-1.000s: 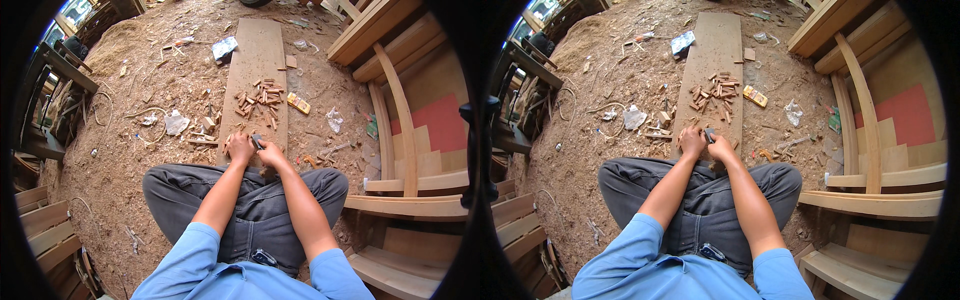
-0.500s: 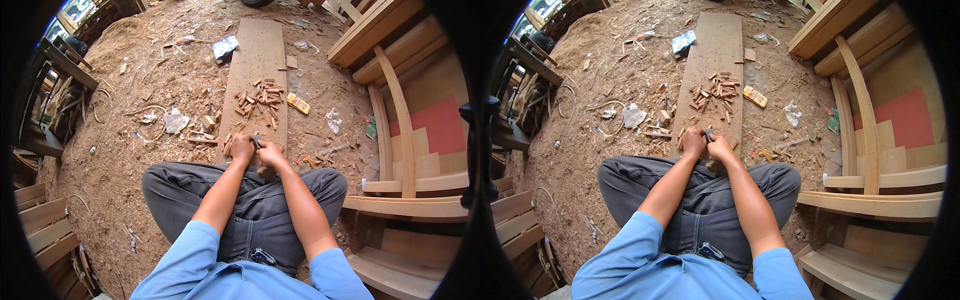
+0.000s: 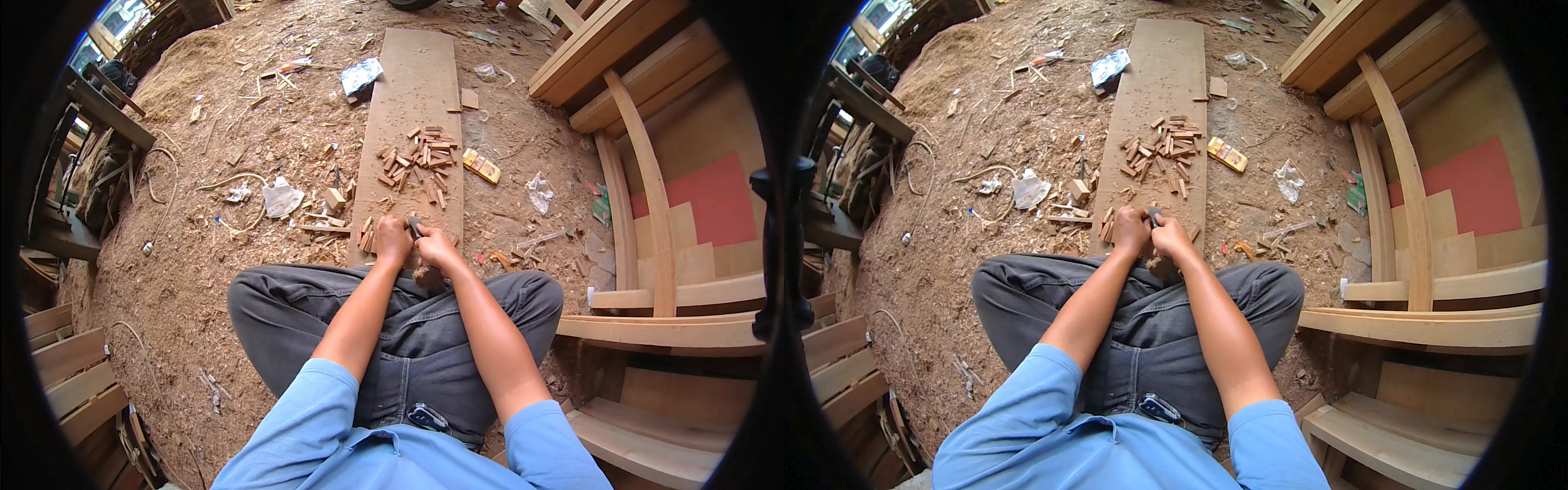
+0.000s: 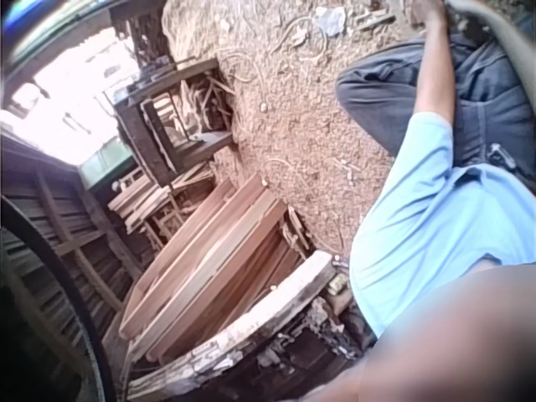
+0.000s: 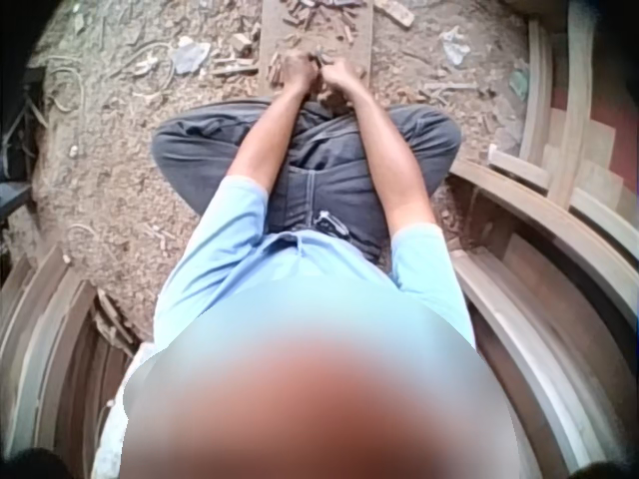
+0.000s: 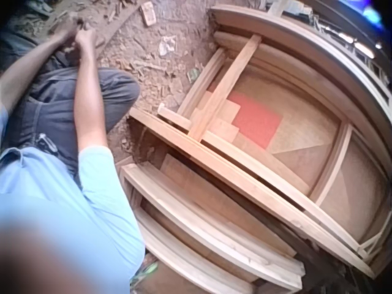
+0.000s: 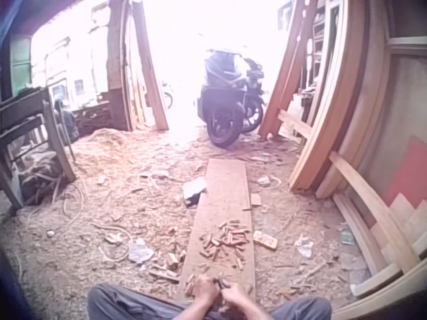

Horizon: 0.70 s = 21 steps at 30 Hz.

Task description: The person sits on the floor and uses a knife to shave and shape small wooden pieces. They repeatedly pick up pieces, carve them, and place them back on a board, occasionally inspecting the edges.

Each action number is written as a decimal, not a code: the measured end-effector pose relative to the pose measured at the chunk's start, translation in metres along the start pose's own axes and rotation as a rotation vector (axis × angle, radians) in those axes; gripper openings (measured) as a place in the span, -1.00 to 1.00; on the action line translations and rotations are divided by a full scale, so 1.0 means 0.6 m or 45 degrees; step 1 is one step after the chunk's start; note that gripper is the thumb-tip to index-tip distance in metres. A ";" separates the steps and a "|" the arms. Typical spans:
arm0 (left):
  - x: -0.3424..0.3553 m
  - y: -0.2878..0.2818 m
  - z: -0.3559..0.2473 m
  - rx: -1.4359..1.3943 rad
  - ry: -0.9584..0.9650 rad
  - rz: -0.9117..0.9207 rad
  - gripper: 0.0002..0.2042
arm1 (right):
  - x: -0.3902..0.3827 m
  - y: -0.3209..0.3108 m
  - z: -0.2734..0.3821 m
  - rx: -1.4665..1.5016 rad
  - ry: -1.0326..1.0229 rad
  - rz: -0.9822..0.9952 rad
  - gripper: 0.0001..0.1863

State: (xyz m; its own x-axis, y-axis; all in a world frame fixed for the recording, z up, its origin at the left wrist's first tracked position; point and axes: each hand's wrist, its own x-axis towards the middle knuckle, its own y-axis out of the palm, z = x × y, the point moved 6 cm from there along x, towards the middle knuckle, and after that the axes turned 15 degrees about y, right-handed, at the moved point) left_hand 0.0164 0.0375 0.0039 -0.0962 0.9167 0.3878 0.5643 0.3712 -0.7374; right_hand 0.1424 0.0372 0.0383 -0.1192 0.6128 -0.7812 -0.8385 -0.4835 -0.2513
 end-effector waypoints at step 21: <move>0.001 0.003 -0.011 0.047 0.006 0.095 -0.90 | 0.010 0.004 -0.010 0.081 0.087 0.075 -0.37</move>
State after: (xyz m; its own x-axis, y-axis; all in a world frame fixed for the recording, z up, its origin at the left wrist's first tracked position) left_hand 0.0226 0.0379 0.0067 -0.0511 0.9412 0.3338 0.5392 0.3074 -0.7841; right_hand 0.1427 0.0361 0.0293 -0.1342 0.5394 -0.8313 -0.8637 -0.4749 -0.1688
